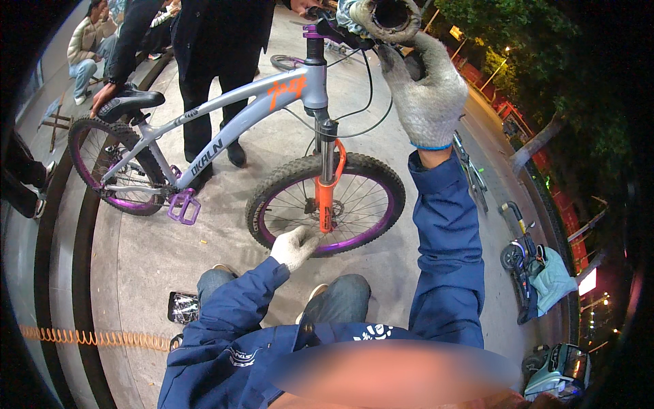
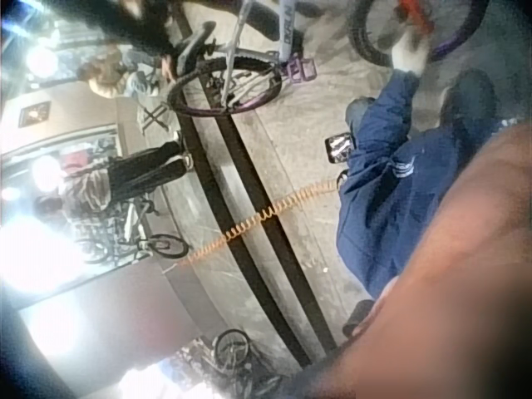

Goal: The person kneels on the floor and adjusts the handlebar and front wheel of a bicycle. They rotate the front wheel and manipulate the handlebar stem and cables with gloved hands, then reposition the bicycle on the floor.

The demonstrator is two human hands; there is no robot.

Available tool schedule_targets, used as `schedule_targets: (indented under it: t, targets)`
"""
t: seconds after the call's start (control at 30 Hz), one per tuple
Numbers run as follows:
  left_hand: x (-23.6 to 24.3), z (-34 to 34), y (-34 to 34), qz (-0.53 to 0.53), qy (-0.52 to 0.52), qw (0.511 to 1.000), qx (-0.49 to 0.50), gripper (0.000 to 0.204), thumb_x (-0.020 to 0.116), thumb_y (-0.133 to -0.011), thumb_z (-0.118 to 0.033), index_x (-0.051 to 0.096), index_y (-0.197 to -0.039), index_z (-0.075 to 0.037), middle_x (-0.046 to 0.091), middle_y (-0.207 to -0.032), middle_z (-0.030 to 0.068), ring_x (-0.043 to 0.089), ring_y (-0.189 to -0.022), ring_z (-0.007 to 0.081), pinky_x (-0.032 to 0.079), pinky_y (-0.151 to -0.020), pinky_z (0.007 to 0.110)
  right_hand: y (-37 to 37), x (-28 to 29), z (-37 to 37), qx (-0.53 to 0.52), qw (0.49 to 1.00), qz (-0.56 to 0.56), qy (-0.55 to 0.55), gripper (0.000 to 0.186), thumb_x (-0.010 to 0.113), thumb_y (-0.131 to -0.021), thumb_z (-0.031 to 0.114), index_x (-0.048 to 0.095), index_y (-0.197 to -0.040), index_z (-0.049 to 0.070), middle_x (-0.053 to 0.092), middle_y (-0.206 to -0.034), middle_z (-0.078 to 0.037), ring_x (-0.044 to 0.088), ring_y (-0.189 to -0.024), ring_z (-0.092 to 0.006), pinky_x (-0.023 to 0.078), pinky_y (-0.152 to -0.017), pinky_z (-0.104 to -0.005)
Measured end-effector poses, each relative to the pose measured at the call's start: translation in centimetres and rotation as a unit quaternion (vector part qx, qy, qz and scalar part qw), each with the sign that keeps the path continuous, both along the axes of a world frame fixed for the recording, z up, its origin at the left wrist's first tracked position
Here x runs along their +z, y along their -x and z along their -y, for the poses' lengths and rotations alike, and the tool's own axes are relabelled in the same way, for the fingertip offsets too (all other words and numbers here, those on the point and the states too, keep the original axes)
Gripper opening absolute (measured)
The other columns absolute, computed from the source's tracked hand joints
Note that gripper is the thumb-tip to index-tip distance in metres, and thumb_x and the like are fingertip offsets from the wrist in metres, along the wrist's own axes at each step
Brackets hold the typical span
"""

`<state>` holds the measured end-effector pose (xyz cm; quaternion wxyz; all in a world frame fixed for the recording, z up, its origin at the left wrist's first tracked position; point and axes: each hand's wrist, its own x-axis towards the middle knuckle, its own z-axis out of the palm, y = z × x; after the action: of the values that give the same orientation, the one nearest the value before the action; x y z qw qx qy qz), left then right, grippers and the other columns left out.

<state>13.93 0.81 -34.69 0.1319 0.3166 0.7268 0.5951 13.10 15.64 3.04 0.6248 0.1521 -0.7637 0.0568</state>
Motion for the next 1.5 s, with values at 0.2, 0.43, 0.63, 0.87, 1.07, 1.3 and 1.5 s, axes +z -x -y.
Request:
schedule_targets:
  t: [0.2, 0.43, 0.63, 0.87, 1.07, 1.3, 1.5]
  targets:
    - [-1.1, -0.2, 0.2, 0.023, 0.009, 1.000, -0.006, 0.022, 0.068, -0.099, -0.023, 0.069, -0.106, -0.002, 0.069, -0.078, 0.0071, 0.063, -0.068, 0.0118, 0.053, -0.065, 0.030, -0.1, 0.6, 0.5, -0.031, 0.999, 0.022, -0.014, 0.032, 0.086, -0.084, 0.016, 0.073, -0.112, 0.005, 0.072, -0.078, -0.007, 0.065, -0.067, -0.0092, 0.055, -0.064, -0.0288]
    - [-0.7, -0.2, 0.5, -0.016, 0.041, 0.999, 0.006, 0.032, 0.069, -0.097, -0.034, 0.069, -0.104, -0.003, 0.066, -0.071, 0.0124, 0.065, -0.063, 0.0180, 0.052, -0.062, 0.035, -0.2, -0.3, -1.0, -0.101, 0.995, 0.011, 0.009, 0.042, 0.080, -0.088, 0.012, 0.066, -0.128, 0.006, 0.074, -0.094, -0.006, 0.067, -0.080, -0.0122, 0.056, -0.073, -0.0307]
    - [0.0, 0.4, 1.0, -0.069, -0.025, 0.996, 0.051, 0.037, 0.071, -0.094, -0.036, 0.070, -0.114, -0.005, 0.073, -0.093, 0.0205, 0.073, -0.086, 0.0363, 0.057, -0.077, 0.041, -2.7, -5.4, -2.8, 0.138, 0.956, 0.107, 0.235, 0.032, 0.058, -0.104, 0.017, 0.061, -0.133, 0.004, 0.065, -0.097, -0.001, 0.057, -0.079, -0.0078, 0.048, -0.068, -0.0232]
    - [0.1, 1.4, 1.3, -0.027, -0.009, 0.997, 0.074, 0.029, 0.070, -0.093, -0.029, 0.069, -0.112, -0.006, 0.073, -0.097, 0.0196, 0.073, -0.091, 0.0358, 0.057, -0.081, 0.042, -5.5, -21.4, -3.1, 0.247, 0.575, 0.466, 0.626, 0.027, 0.054, -0.109, 0.031, 0.066, -0.123, 0.011, 0.060, -0.088, 0.003, 0.049, -0.067, -0.0045, 0.041, -0.057, -0.0200]
    - [-0.2, 2.5, 1.1, -0.133, -0.048, 0.976, 0.168, 0.023, 0.069, -0.091, -0.024, 0.070, -0.108, -0.009, 0.069, -0.100, 0.0162, 0.070, -0.094, 0.0368, 0.056, -0.081, 0.044, -6.6, -38.2, -3.2, 0.400, 0.344, 0.372, 0.764, 0.022, 0.045, -0.108, 0.007, 0.059, -0.121, -0.005, 0.063, -0.108, -0.012, 0.061, -0.094, -0.0186, 0.058, -0.082, -0.0300]
    - [-1.6, 3.6, -2.9, -0.251, 0.103, 0.961, 0.058, 0.026, 0.069, -0.087, -0.029, 0.072, -0.108, -0.014, 0.064, -0.101, 0.0148, 0.066, -0.095, 0.0379, 0.056, -0.080, 0.049, -9.8, -49.0, -1.1, 0.468, 0.202, 0.384, 0.770, 0.031, 0.047, -0.112, 0.026, 0.063, -0.129, 0.007, 0.065, -0.127, -0.010, 0.063, -0.114, -0.0212, 0.050, -0.103, -0.0358]
    - [-3.8, 5.1, -5.4, -0.257, 0.207, 0.942, 0.059, 0.030, 0.074, -0.082, -0.027, 0.070, -0.107, -0.011, 0.065, -0.100, 0.0191, 0.066, -0.095, 0.0415, 0.055, -0.080, 0.051, -12.1, -50.3, 3.6, 0.388, 0.249, 0.390, 0.797, 0.034, 0.051, -0.109, 0.023, 0.056, -0.136, 0.004, 0.061, -0.130, -0.011, 0.057, -0.121, -0.0239, 0.046, -0.107, -0.0383]
